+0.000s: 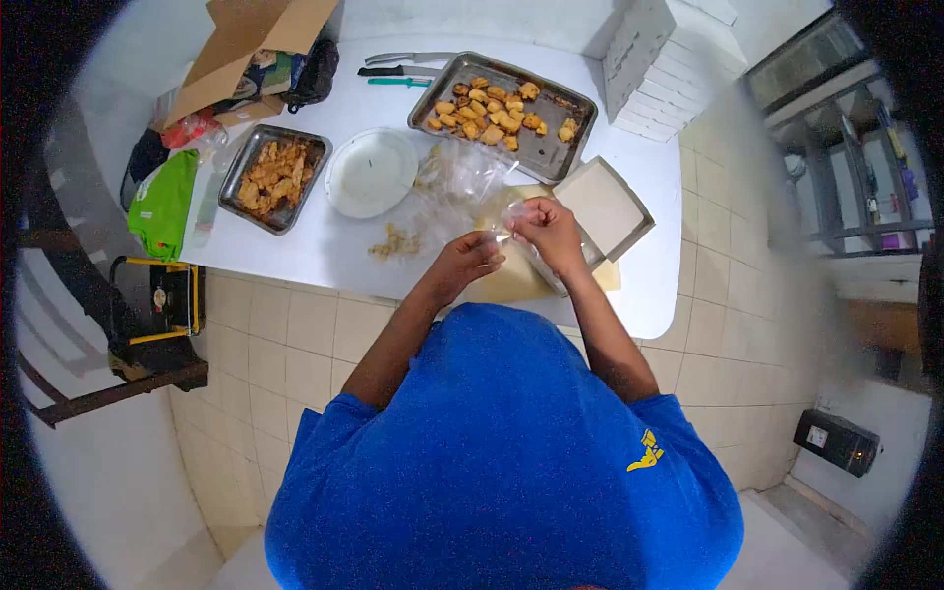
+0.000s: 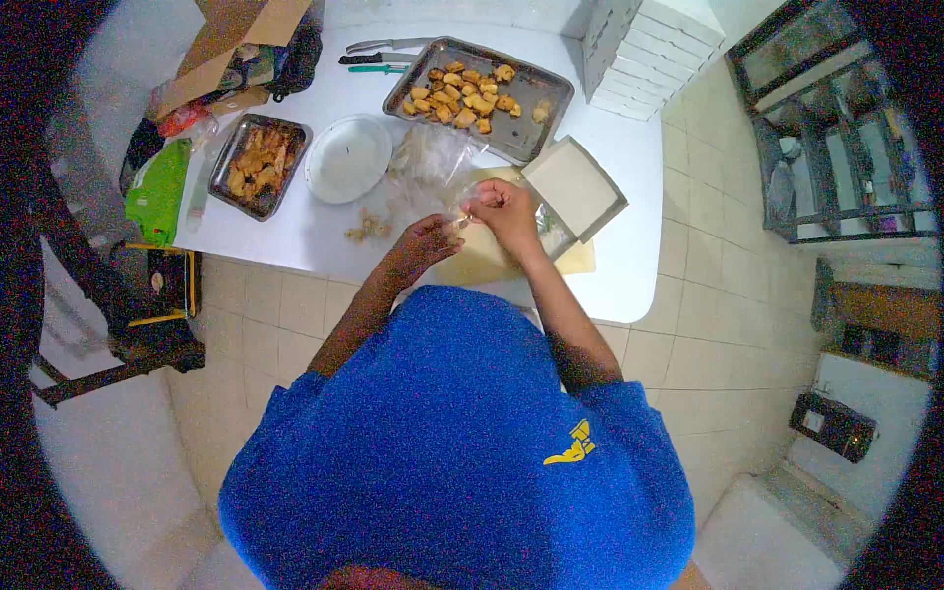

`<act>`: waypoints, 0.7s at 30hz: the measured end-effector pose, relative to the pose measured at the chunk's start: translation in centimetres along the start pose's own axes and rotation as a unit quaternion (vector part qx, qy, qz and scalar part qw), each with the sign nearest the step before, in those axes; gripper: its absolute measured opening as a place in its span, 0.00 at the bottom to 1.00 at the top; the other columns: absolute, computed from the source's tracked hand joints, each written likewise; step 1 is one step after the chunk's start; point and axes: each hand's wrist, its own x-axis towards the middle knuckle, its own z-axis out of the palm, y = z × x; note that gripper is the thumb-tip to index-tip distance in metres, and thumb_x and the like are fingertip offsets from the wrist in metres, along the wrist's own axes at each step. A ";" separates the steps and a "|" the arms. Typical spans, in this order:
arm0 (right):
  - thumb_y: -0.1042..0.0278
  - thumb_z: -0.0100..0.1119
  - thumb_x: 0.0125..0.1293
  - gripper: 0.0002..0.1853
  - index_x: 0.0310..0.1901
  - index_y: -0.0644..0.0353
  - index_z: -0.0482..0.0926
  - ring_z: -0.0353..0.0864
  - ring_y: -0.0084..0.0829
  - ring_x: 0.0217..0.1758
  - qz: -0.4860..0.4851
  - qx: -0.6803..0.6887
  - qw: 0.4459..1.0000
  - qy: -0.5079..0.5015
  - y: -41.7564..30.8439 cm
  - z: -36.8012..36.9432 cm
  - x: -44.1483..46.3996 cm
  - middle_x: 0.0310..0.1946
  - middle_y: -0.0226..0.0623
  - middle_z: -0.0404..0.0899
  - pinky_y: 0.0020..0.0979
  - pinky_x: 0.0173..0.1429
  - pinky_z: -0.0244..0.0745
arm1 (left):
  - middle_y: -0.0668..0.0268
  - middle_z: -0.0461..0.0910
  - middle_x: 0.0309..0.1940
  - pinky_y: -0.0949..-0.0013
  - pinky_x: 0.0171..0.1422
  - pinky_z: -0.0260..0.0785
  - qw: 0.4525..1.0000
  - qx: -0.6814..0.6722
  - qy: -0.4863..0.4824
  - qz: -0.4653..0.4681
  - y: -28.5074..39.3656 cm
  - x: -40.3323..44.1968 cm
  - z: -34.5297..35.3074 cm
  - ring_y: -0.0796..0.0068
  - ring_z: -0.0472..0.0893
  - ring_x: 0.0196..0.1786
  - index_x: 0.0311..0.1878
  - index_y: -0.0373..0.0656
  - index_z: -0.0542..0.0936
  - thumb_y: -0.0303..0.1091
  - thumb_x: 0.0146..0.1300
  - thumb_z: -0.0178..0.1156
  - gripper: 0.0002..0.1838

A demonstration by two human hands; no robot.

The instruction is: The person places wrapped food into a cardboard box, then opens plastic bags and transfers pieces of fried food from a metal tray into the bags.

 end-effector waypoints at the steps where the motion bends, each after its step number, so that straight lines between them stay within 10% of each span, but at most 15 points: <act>1: 0.74 0.65 0.55 0.12 0.39 0.66 0.76 0.78 0.19 0.29 -0.007 -0.043 0.999 0.005 0.7 0.0 0.1 0.28 0.32 0.80 0.20 0.34 0.75 | 0.66 0.76 0.44 0.72 0.51 0.73 1.000 0.021 -0.001 -0.005 0.8 -0.5 0.0 0.75 0.78 0.45 0.51 0.40 0.73 0.35 0.63 0.57 0.16; 7: 0.72 0.66 0.55 0.13 0.41 0.67 0.77 0.75 0.17 0.30 0.068 -0.002 0.997 0.028 2.1 2.1 -1.2 0.30 0.29 0.78 0.19 0.35 0.71 | 0.65 0.78 0.39 0.73 0.49 0.74 0.998 0.030 -0.001 -0.055 0.7 -0.8 -2.1 0.76 0.79 0.42 0.49 0.37 0.74 0.35 0.63 0.58 0.15; 21: 0.79 0.59 0.45 0.22 0.47 0.55 0.79 0.71 0.40 0.43 -0.286 -0.447 0.843 0.092 2.7 7.5 -5.3 0.41 0.40 0.72 0.35 0.46 0.70 | 0.60 0.77 0.42 0.66 0.53 0.74 0.994 -0.077 -0.077 -0.032 0.4 -1.6 -5.7 0.68 0.80 0.42 0.50 0.35 0.71 0.33 0.66 0.51 0.13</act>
